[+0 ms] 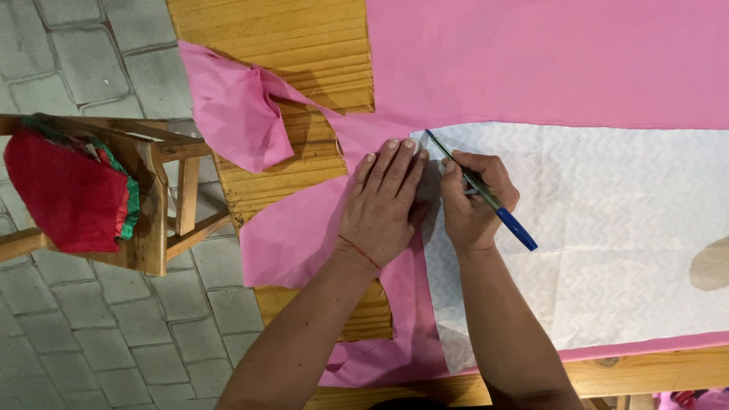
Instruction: The person traces a pattern onto pink fabric using a pen and a white paper template, then uses a ruler to draw straight lines on the fabric. The person cuts the fabric along the traced lines using scissors.
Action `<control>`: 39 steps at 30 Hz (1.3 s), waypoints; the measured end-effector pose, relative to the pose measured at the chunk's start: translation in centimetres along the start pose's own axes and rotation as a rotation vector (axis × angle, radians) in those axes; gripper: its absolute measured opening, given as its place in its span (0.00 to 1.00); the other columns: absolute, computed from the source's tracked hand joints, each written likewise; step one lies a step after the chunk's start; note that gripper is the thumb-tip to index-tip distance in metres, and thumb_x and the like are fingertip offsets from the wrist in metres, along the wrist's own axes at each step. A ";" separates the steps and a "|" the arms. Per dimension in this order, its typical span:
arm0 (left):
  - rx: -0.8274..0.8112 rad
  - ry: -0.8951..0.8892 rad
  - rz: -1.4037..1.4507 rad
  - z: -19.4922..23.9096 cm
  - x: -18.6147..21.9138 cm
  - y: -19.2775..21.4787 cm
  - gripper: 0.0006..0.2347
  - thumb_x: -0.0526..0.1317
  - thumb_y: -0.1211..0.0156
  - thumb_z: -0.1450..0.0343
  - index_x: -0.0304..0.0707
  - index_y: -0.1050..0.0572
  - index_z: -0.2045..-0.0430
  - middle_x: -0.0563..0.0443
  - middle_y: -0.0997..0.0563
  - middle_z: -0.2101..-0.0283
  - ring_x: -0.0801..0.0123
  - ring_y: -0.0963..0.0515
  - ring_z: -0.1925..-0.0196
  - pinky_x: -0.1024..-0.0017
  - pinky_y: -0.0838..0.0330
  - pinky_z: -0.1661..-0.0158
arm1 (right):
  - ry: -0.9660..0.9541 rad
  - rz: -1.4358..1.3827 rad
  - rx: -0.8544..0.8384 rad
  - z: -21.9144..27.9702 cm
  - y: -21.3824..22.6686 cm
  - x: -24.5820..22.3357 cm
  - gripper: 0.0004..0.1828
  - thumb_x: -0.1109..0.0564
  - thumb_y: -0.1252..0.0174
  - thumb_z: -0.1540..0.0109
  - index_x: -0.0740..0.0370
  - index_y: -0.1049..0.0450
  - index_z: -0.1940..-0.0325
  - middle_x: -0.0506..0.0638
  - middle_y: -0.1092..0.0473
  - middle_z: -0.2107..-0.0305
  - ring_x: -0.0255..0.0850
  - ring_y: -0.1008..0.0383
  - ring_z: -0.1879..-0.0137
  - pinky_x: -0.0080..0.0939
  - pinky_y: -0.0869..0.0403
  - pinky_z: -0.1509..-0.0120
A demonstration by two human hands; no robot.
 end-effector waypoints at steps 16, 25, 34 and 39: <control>0.101 -0.004 -0.048 0.0 0.2 0.3 0.41 0.55 0.22 0.22 0.50 0.35 0.11 0.47 0.37 0.08 0.50 0.40 0.06 0.45 0.51 0.10 | -0.055 -0.046 0.040 -0.4 0.9 0.4 0.07 0.64 0.28 0.25 0.74 0.15 0.48 0.68 0.15 0.59 0.64 0.08 0.48 0.52 0.15 0.53; 0.080 -0.003 -0.063 0.1 0.2 0.2 0.41 0.56 0.25 0.21 0.51 0.38 0.10 0.48 0.39 0.07 0.52 0.42 0.05 0.47 0.54 0.09 | -0.031 0.004 0.061 -0.6 2.0 1.1 0.07 0.64 0.27 0.24 0.74 0.15 0.49 0.68 0.16 0.60 0.65 0.08 0.49 0.54 0.14 0.54; 0.113 -0.017 -0.083 0.0 0.1 0.2 0.40 0.57 0.26 0.21 0.52 0.36 0.10 0.48 0.37 0.08 0.52 0.41 0.06 0.48 0.53 0.10 | -0.055 -0.015 0.076 -0.6 1.9 1.0 0.06 0.65 0.28 0.25 0.74 0.14 0.49 0.67 0.15 0.61 0.64 0.08 0.50 0.54 0.14 0.54; 0.130 -0.021 -0.080 0.0 0.2 0.4 0.40 0.56 0.26 0.21 0.51 0.35 0.11 0.47 0.35 0.09 0.52 0.39 0.06 0.47 0.52 0.10 | -0.022 0.007 0.109 -0.9 2.7 1.4 0.06 0.63 0.29 0.24 0.73 0.15 0.48 0.66 0.16 0.60 0.62 0.08 0.50 0.53 0.13 0.52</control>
Point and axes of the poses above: each hand's wrist, its own z-axis away from the middle knuckle, its own y-axis out of the back of the hand, x = y × z, the point moved 6 cm from there along -z, towards the middle knuckle
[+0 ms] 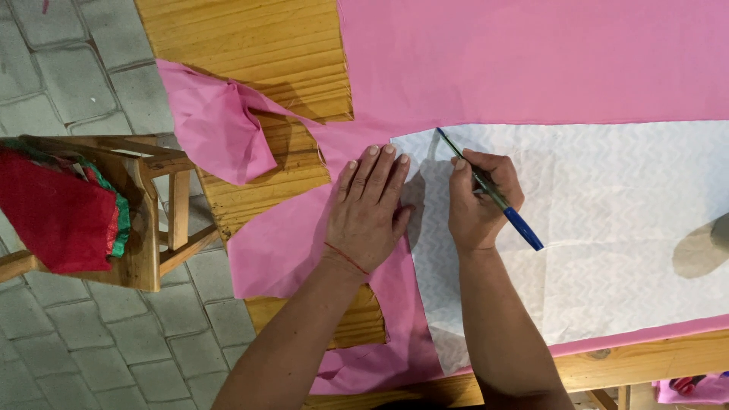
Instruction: The person traces a pattern onto pink fabric using a pen and a white paper template, then uses a ruler to draw straight lines on the fabric. The person cuts the fabric along the traced lines using scissors.
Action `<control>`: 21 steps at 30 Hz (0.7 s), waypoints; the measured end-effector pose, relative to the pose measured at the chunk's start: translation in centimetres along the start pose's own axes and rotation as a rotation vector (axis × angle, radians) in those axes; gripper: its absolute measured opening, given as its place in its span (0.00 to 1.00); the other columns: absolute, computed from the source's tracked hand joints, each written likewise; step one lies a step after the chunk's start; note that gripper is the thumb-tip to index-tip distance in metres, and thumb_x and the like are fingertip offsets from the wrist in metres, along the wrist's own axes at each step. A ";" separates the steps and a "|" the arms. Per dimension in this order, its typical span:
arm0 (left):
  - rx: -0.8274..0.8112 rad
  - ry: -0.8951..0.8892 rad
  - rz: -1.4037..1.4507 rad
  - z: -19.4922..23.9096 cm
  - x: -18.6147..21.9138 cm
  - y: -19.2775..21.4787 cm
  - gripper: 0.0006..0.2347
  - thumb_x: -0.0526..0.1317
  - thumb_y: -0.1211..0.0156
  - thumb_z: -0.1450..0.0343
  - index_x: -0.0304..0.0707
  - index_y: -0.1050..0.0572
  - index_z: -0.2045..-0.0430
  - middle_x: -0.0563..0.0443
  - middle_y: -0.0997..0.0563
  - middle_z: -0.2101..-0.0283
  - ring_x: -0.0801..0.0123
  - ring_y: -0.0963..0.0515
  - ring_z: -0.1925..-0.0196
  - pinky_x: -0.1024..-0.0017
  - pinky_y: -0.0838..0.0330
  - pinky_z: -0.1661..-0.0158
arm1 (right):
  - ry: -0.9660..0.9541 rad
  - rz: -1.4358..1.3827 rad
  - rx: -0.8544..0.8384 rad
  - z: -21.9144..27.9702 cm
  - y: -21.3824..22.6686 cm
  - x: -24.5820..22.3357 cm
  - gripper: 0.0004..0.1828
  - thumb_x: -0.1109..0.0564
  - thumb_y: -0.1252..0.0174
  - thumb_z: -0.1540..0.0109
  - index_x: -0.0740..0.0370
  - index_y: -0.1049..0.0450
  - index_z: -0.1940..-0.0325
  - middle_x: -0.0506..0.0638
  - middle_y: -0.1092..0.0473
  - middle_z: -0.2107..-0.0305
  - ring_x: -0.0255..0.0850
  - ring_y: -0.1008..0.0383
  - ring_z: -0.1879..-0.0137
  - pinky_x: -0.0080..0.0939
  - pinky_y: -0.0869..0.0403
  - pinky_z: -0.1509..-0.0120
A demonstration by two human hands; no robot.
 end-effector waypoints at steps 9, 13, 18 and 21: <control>0.006 -0.012 -0.007 0.0 -0.1 0.0 0.39 0.57 0.28 0.20 0.51 0.35 0.11 0.46 0.35 0.09 0.52 0.39 0.06 0.48 0.52 0.10 | -0.027 0.017 0.007 -0.1 0.4 0.7 0.07 0.63 0.29 0.24 0.73 0.15 0.48 0.66 0.16 0.61 0.60 0.08 0.52 0.51 0.14 0.54; 0.016 -0.014 -0.019 0.0 0.0 0.0 0.37 0.58 0.32 0.18 0.50 0.35 0.11 0.46 0.34 0.09 0.51 0.38 0.07 0.48 0.52 0.10 | -0.040 0.000 0.018 -0.4 0.6 0.4 0.07 0.65 0.29 0.24 0.76 0.16 0.49 0.68 0.17 0.60 0.61 0.08 0.53 0.55 0.12 0.52; 0.006 -0.018 -0.018 0.0 0.0 0.0 0.37 0.58 0.32 0.18 0.50 0.35 0.11 0.45 0.35 0.09 0.51 0.39 0.06 0.47 0.53 0.10 | -0.054 0.019 0.030 -0.3 1.3 1.1 0.06 0.65 0.31 0.24 0.75 0.17 0.49 0.67 0.17 0.60 0.60 0.08 0.52 0.53 0.13 0.52; 0.010 -0.020 -0.016 -0.1 0.0 0.0 0.35 0.58 0.38 0.15 0.50 0.36 0.10 0.45 0.36 0.08 0.51 0.39 0.06 0.47 0.54 0.10 | -0.041 0.035 0.056 -0.4 1.7 1.6 0.06 0.65 0.31 0.23 0.75 0.17 0.49 0.67 0.17 0.60 0.59 0.08 0.53 0.52 0.13 0.52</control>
Point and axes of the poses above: each hand's wrist, its own z-axis away from the middle knuckle, its own y-axis out of the back of the hand, x = y × z, the point moved 6 cm from there along -z, towards the middle knuckle
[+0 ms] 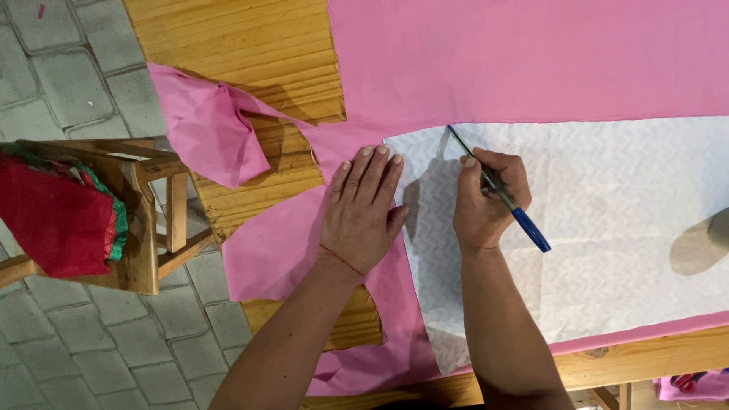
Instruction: The person traces a pattern onto pink fabric using a pen and a white paper template, then uses a ruler to draw straight lines on the fabric. The person cuts the fabric along the traced lines using scissors.
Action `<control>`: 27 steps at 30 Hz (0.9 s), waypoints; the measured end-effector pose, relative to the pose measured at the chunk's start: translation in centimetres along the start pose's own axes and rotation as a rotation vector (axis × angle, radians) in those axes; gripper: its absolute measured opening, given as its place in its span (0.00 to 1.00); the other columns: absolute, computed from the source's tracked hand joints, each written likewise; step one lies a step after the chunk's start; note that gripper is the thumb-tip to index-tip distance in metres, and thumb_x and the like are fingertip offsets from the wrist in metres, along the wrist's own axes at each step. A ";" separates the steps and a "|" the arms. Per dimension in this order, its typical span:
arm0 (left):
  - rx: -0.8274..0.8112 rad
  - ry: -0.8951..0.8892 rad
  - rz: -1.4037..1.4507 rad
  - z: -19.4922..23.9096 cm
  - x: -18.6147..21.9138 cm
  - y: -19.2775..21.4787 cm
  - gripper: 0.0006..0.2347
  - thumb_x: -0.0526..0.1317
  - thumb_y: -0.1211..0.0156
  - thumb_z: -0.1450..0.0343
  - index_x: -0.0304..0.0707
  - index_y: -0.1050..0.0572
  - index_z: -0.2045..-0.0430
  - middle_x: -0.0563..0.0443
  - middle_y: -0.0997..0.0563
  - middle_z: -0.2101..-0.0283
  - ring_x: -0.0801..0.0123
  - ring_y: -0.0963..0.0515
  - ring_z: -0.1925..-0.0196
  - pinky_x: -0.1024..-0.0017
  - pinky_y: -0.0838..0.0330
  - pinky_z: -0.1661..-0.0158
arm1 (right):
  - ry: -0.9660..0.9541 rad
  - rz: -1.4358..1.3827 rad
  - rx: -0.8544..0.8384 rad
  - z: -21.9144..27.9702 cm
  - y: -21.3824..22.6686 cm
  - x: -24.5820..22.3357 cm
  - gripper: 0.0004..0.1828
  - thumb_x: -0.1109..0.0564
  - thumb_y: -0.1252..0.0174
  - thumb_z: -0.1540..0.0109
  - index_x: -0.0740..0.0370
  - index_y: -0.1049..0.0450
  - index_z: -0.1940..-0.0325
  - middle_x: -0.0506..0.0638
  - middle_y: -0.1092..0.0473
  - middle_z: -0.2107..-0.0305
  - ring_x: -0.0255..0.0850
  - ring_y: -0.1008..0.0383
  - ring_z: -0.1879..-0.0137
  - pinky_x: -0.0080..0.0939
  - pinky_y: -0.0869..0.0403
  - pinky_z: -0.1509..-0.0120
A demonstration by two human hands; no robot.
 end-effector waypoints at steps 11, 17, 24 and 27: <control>-0.013 0.003 0.015 0.0 0.1 0.2 0.36 0.58 0.33 0.17 0.49 0.35 0.10 0.45 0.36 0.08 0.51 0.39 0.06 0.47 0.54 0.10 | -0.009 -0.007 -0.009 0.2 -0.5 -0.4 0.08 0.63 0.28 0.25 0.74 0.15 0.50 0.64 0.17 0.64 0.55 0.09 0.55 0.49 0.15 0.55; 0.001 0.000 -0.007 0.1 0.0 0.1 0.35 0.59 0.38 0.16 0.50 0.35 0.10 0.46 0.35 0.09 0.51 0.39 0.06 0.47 0.53 0.10 | -0.022 -0.017 0.013 0.1 -0.3 -0.4 0.07 0.62 0.30 0.24 0.72 0.15 0.49 0.63 0.17 0.64 0.51 0.09 0.55 0.46 0.16 0.56; 0.042 0.001 -0.003 0.0 0.0 -0.2 0.32 0.59 0.42 0.14 0.49 0.33 0.12 0.45 0.33 0.10 0.51 0.37 0.07 0.48 0.52 0.10 | 0.006 -0.102 0.057 -1.2 1.1 -1.2 0.14 0.56 0.32 0.21 0.73 0.20 0.44 0.64 0.17 0.61 0.49 0.11 0.53 0.44 0.17 0.52; 0.067 0.019 0.032 0.1 -0.1 -0.4 0.36 0.59 0.33 0.19 0.49 0.32 0.12 0.44 0.31 0.11 0.50 0.35 0.08 0.46 0.50 0.10 | 0.016 -0.195 -0.111 -1.9 0.6 -3.1 0.16 0.52 0.35 0.20 0.71 0.22 0.41 0.64 0.16 0.60 0.45 0.13 0.55 0.43 0.18 0.51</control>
Point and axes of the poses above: each hand's wrist, its own z-axis away from the middle knuckle, its own y-axis out of the back of the hand, x = y × z, the point moved 6 cm from there along -z, towards the middle knuckle
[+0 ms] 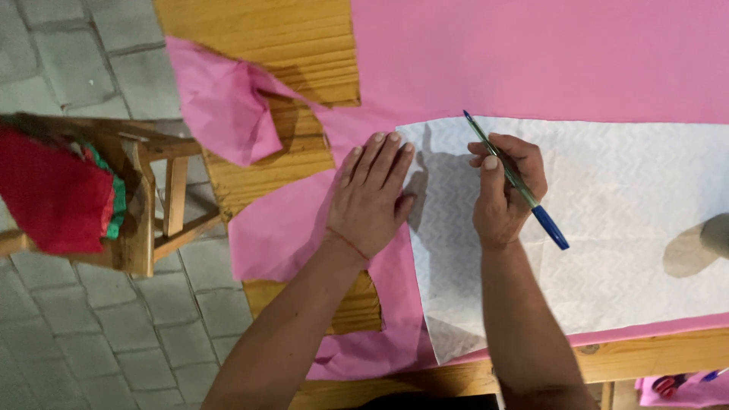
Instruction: The person traces a pattern onto pink fabric using a pen and a white paper template, then uses a ruler to draw straight lines on the fabric. The person cuts the fabric along the traced lines using scissors.
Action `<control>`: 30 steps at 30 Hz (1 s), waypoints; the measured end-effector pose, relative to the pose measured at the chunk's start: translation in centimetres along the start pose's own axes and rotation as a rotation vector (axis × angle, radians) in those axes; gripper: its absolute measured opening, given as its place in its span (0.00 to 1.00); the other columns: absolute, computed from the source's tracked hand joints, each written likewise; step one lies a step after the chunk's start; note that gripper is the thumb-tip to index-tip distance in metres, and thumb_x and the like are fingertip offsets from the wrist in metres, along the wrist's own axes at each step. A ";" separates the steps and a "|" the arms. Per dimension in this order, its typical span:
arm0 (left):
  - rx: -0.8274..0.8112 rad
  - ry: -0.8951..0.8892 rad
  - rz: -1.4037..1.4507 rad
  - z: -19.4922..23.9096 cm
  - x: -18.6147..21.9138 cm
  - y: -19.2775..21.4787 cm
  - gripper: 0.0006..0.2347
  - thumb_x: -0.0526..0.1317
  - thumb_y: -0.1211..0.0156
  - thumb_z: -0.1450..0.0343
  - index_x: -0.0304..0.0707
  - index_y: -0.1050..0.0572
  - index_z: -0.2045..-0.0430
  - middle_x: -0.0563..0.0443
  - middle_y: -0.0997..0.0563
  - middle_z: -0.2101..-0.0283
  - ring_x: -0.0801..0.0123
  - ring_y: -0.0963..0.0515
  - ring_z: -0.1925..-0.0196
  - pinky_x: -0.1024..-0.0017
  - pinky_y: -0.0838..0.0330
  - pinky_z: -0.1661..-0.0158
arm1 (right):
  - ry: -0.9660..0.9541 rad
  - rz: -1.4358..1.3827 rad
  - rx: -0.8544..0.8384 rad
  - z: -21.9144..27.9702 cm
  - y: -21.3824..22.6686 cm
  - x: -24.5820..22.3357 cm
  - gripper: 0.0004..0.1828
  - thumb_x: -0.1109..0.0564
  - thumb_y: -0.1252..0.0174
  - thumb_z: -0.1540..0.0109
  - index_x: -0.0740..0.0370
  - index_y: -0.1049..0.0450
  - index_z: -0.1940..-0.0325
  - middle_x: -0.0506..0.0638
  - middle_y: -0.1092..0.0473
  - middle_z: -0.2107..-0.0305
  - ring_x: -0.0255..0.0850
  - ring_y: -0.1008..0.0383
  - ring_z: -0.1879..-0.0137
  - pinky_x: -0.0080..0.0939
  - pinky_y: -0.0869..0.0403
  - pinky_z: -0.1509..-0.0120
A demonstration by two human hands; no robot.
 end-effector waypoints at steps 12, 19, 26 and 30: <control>-0.272 0.149 -0.122 -0.3 2.6 3.1 0.43 0.58 0.23 0.15 0.47 0.45 0.08 0.47 0.43 0.06 0.51 0.49 0.04 0.47 0.57 0.09 | 0.306 -0.063 -0.568 0.9 -2.7 -0.4 0.27 0.46 0.49 0.11 0.77 0.24 0.25 0.73 0.20 0.41 0.59 0.13 0.45 0.54 0.12 0.36; -0.047 0.474 -0.039 7.8 22.5 1.3 0.31 0.47 0.34 0.17 0.35 0.32 0.16 0.36 0.31 0.12 0.42 0.33 0.09 0.42 0.35 0.14 | 0.389 -0.164 -0.637 1.0 -2.0 0.5 0.26 0.42 0.47 0.11 0.68 0.26 0.23 0.64 0.22 0.37 0.56 0.15 0.31 0.55 0.10 0.31; 0.194 0.612 -0.156 13.9 30.1 -4.5 0.37 0.65 0.69 0.12 0.43 0.24 0.16 0.51 0.28 0.12 0.55 0.29 0.10 0.50 0.46 0.11 | 0.493 -0.307 -0.628 0.3 -2.8 3.1 0.25 0.41 0.44 0.11 0.66 0.23 0.25 0.65 0.22 0.45 0.56 0.17 0.40 0.54 0.16 0.41; 0.213 0.653 -0.202 17.9 29.9 -3.9 0.45 0.71 0.81 0.15 0.41 0.28 0.14 0.47 0.32 0.11 0.53 0.34 0.08 0.49 0.48 0.10 | 0.512 -0.295 -0.657 0.6 -2.9 2.3 0.21 0.47 0.45 0.11 0.67 0.23 0.26 0.63 0.23 0.44 0.53 0.18 0.38 0.53 0.17 0.39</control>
Point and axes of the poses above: each hand's wrist, its own z-axis away from the middle knuckle, its own y-axis out of the back of the hand, x = y × z, the point moved 6 cm from there along -z, towards the middle knuckle
